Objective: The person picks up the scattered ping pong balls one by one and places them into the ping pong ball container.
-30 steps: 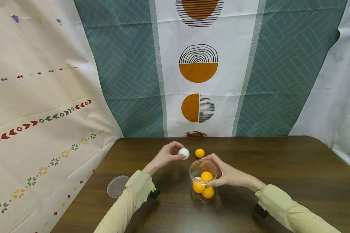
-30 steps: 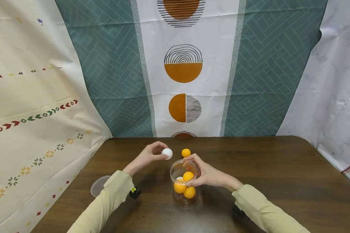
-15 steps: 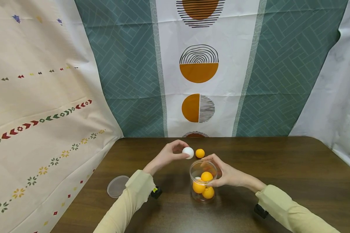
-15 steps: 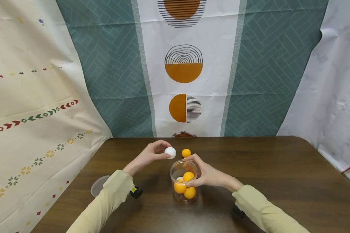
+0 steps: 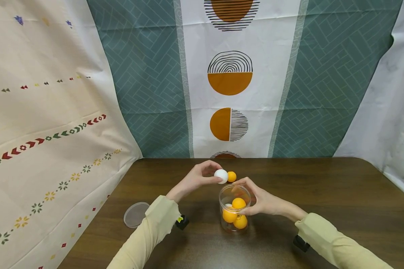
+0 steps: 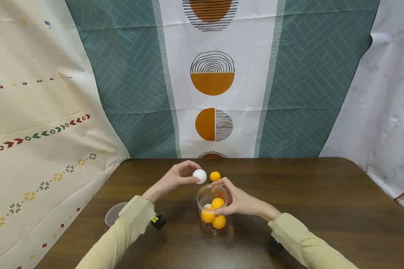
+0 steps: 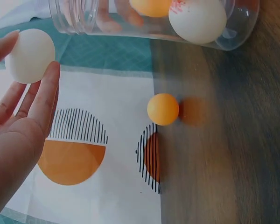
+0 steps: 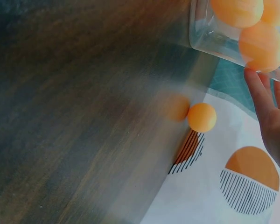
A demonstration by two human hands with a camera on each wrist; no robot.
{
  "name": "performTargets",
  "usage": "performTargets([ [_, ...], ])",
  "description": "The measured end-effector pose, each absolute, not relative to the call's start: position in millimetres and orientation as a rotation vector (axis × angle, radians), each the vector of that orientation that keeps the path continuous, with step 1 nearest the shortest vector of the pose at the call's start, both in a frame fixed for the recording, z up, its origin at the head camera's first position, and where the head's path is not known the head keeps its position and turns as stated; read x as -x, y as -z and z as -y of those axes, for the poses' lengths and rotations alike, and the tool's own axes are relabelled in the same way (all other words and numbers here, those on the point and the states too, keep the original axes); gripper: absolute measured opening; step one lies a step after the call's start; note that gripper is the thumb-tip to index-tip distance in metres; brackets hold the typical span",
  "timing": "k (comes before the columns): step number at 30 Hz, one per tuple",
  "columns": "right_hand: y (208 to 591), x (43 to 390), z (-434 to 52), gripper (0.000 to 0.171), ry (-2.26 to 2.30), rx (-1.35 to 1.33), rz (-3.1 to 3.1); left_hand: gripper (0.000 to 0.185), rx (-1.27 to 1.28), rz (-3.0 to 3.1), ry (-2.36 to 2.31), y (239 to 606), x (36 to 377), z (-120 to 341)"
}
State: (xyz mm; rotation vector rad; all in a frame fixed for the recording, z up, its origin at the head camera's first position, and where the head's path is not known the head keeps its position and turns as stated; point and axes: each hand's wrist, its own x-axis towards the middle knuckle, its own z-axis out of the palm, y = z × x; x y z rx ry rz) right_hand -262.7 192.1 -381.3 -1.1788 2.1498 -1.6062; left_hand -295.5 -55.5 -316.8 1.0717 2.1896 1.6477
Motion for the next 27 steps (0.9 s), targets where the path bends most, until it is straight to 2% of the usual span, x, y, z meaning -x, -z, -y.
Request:
performTargets([
  [12,388,268,-194,0.068,1.595,1.221,-2.15,0.031,-1.132,-2.069,-1.649,332,305,49],
  [27,388,267,-195,0.066,1.579,1.183,-2.181,0.03,-1.187,-2.019,-1.636,331,296,46],
])
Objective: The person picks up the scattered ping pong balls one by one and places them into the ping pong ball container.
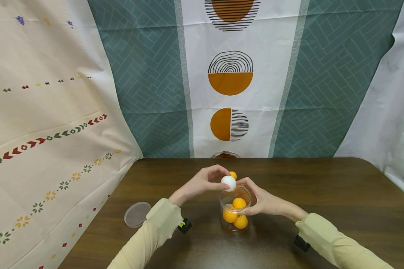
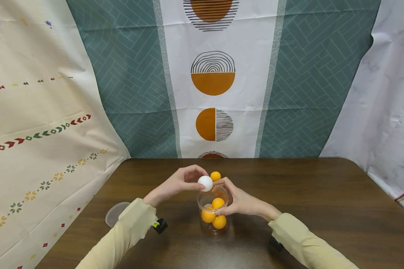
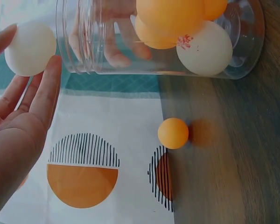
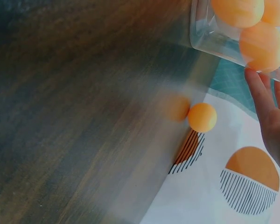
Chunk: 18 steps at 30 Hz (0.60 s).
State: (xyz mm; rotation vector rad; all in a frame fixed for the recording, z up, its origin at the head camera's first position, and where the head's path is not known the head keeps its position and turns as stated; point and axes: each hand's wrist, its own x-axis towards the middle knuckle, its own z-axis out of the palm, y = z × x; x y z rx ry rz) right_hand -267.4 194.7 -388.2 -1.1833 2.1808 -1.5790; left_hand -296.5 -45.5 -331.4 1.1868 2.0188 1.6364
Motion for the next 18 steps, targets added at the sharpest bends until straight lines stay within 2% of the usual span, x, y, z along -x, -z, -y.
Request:
performTargets([
  [9,373,257,-190,0.063,1.612,1.201,-2.128,0.027,-1.234,-1.998,-1.612,311,275,41],
  [18,364,250,-188,0.061,1.6,1.195,-2.15,0.027,-1.22,-2.001,-1.604,311,274,41],
])
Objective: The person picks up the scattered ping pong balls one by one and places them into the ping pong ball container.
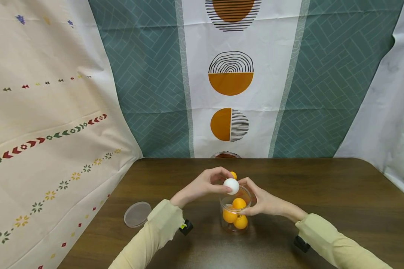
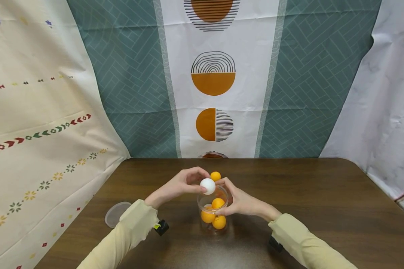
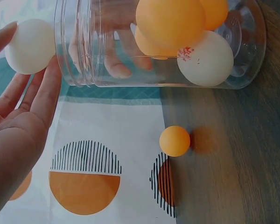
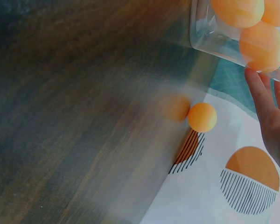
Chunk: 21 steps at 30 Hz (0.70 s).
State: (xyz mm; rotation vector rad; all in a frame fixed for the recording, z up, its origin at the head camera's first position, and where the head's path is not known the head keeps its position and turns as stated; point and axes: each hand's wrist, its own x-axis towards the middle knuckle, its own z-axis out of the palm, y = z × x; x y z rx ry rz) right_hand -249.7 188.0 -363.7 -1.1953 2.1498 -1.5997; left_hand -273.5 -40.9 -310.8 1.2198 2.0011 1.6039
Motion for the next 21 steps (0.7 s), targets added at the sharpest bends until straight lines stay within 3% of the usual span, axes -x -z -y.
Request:
performTargets([
  [11,367,252,-189,0.062,1.6,1.214,-2.141,0.027,-1.223,-2.002,-1.585,312,274,41],
  [17,382,263,-192,0.066,1.587,1.223,-2.165,0.029,-1.255,-1.973,-1.598,331,291,40],
  [21,373,255,-189,0.066,1.598,1.239,-2.151,0.031,-1.291,-1.966,-1.608,333,294,40],
])
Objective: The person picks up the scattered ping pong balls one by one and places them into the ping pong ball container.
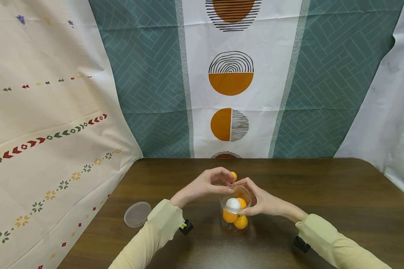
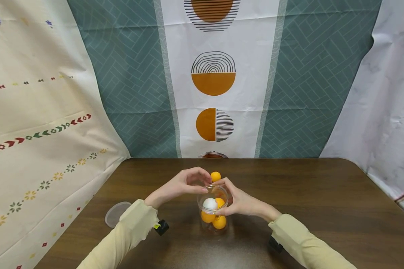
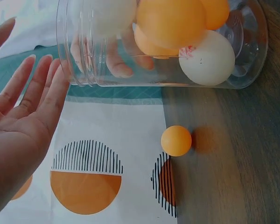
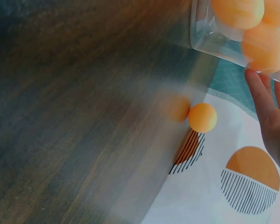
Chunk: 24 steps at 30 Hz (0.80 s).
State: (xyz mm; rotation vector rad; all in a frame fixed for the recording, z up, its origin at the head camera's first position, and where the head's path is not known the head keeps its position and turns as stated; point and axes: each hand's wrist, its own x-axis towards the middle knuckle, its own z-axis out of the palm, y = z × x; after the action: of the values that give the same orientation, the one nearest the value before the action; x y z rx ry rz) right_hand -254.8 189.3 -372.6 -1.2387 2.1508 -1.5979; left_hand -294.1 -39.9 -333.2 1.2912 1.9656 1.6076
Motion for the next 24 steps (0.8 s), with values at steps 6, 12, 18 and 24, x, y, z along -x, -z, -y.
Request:
performTargets([
  [6,374,256,-190,0.067,1.604,1.221,-2.146,0.03,-1.293,-1.965,-1.621,331,292,39],
  [12,388,266,-194,0.068,1.586,1.206,-2.173,0.031,-1.295,-1.97,-1.612,330,292,39],
  [18,389,267,-195,0.068,1.58,1.197,-2.186,0.032,-1.302,-1.972,-1.606,330,294,39],
  [24,389,267,-195,0.068,1.586,1.198,-2.172,0.031,-1.322,-1.957,-1.622,330,295,41],
])
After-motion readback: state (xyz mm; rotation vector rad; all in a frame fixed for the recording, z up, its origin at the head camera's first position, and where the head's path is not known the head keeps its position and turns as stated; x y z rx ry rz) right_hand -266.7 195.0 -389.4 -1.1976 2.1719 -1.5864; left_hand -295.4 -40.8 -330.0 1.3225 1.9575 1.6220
